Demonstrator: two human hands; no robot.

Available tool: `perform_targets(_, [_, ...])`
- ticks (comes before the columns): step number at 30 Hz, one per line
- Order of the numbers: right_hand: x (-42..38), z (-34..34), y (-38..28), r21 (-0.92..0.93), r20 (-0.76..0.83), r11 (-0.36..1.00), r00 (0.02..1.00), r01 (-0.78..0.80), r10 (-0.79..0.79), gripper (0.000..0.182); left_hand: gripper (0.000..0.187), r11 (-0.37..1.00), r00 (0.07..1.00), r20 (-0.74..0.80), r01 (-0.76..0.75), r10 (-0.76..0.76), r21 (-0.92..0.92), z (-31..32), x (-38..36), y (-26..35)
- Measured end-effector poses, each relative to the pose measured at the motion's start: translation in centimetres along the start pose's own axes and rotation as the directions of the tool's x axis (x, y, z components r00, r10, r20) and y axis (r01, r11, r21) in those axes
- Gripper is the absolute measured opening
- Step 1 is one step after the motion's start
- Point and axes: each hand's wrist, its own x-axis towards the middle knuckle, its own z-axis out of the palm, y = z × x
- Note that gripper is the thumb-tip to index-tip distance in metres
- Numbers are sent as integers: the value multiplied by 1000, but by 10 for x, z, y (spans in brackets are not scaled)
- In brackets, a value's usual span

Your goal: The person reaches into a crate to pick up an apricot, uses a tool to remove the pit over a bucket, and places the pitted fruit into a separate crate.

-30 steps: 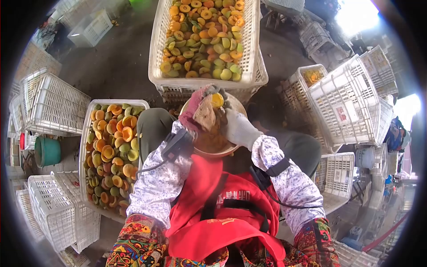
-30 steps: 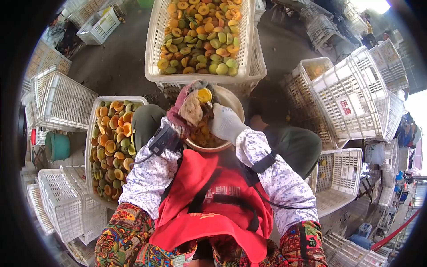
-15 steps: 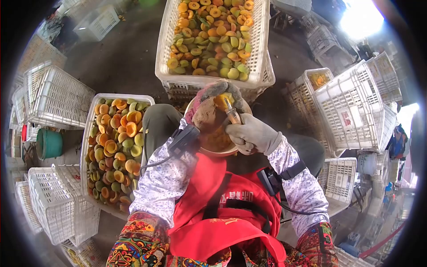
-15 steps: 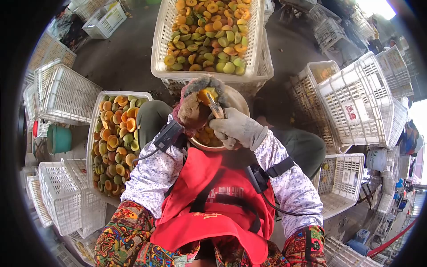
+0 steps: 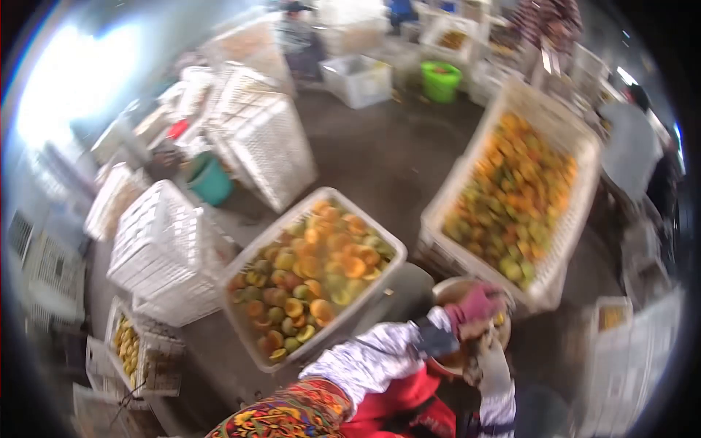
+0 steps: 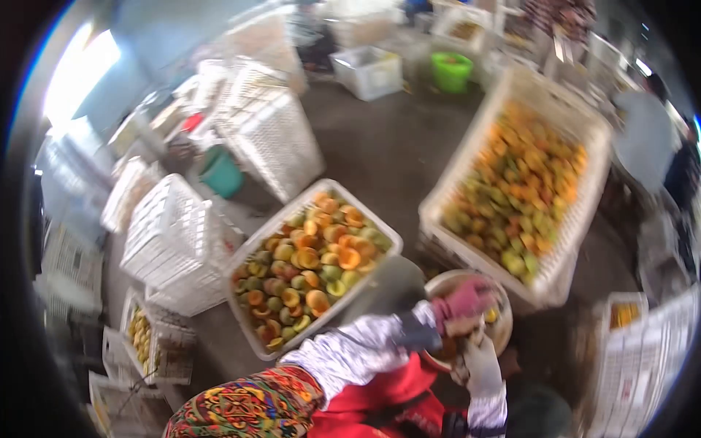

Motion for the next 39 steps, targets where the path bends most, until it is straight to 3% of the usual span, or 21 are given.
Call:
perform_targets(1, [3,2,2,-134,-12,991,1000,19,-21,15,19,995,993,120,-1,-11,97,-2,2,22])
perform_targets(2, [3,4,5,-257,-36,966,998,39,-50,6,14,990,987,112,122,-114,-72,3,-2,21])
perform_targets(6, [9,-4,20,-298,-52,954,999,-21,5,8,18,984,997,-61,53,-43,168,-11,7,18])
perform_targets(8, [20,-17,45,-656,255,496,786,569,-564,8,21,964,972,-163,201,-172,177,-11,2,16])
perform_targets(9, [6,-21,37,-563,99,756,936,333,-338,8,23,948,947,-204,282,-249,146,-1,-3,8])
perform_targets(10, [9,-28,43,-675,239,546,847,496,-475,7,24,925,918,-226,359,-326,125,8,-6,3])
perform_targets(15, [-1,-3,35,-581,-29,759,924,295,-381,16,34,923,898,-314,362,-308,128,24,-5,0])
perform_targets(20, [12,-28,50,-674,-102,712,930,196,-353,23,36,812,814,-507,485,-283,326,26,-8,6])
perform_targets(22, [6,-29,53,-688,-180,717,931,112,-318,25,33,848,744,-583,503,-327,166,17,-9,18])
perform_targets(23, [11,-48,69,-948,98,204,834,244,-543,23,32,871,698,-621,489,-356,50,7,-4,25])
perform_targets(24, [20,-59,77,-950,119,186,843,250,-525,23,31,887,654,-654,458,-380,-57,-3,3,29])
perform_targets(26, [34,-92,92,-295,-326,907,860,301,-392,26,37,914,772,-489,345,-407,-214,0,35,-29])
perform_targets(28, [53,-155,88,-252,-88,923,943,292,-322,30,34,945,587,-779,325,-220,-22,24,-2,39])
perform_targets(29, [55,-178,76,-804,-38,567,938,176,-345,30,31,963,736,-623,166,-265,-213,24,-3,41])
perform_targets(30, [68,-184,67,-1000,13,-25,950,5,-313,31,27,919,855,-465,35,-232,-394,2,-10,50])
perform_targets(31, [57,-123,55,-922,-304,346,875,-171,-377,33,22,919,831,-443,187,-336,-347,-11,-33,109])
perform_targets(32, [69,-120,55,-924,-293,350,873,-153,-391,33,23,964,861,-488,8,-141,-266,-19,-16,72])
perform_targets(34, [61,-127,66,-982,-184,45,862,-185,-471,34,24,961,838,-540,-76,-84,-267,-38,-48,122])
perform_targets(36, [50,-90,55,-953,-302,118,873,-278,-383,31,28,885,893,-444,-149,-71,-440,-62,-69,145])
perform_targets(38, [46,-86,54,-943,-283,280,880,-182,-381,33,23,874,746,-460,-370,481,314,-94,-95,123])
perform_targets(39, [41,-68,50,-936,-348,180,875,-303,-335,33,25,862,739,-535,-505,410,-37,-102,-112,138])
